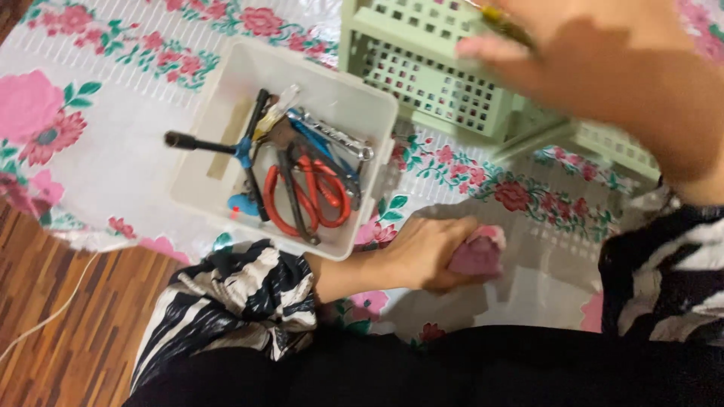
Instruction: Organizing various hand tools into plastic bins and using a screwdriver on a plush toy.
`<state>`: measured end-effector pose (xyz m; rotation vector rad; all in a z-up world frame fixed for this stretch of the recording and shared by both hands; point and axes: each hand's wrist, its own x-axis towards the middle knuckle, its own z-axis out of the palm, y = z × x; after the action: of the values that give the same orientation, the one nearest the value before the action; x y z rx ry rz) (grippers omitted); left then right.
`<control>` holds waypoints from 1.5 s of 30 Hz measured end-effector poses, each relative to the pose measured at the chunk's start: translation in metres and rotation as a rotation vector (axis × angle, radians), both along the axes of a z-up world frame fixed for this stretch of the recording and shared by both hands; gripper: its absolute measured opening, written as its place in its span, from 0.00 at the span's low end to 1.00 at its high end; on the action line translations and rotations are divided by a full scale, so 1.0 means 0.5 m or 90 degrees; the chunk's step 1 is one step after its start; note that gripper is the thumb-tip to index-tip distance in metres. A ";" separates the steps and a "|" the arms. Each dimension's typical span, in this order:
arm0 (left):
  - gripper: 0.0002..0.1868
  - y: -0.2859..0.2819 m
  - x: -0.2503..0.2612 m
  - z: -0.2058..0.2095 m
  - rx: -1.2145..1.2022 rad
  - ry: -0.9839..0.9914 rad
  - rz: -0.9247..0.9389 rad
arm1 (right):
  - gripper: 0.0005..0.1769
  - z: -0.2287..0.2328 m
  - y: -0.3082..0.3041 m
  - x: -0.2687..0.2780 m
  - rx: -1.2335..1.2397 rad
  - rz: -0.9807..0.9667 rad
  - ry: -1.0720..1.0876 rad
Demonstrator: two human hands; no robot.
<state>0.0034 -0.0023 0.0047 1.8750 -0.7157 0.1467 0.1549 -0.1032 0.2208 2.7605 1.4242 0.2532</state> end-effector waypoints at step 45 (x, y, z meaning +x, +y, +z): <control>0.38 -0.009 0.000 -0.040 -0.105 0.066 0.140 | 0.13 -0.192 -0.146 -0.220 0.402 -0.033 -0.029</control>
<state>0.0036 -0.0067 -0.0151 1.7842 -0.4134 0.2399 0.0450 -0.1764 0.1249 3.2227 1.4562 0.8999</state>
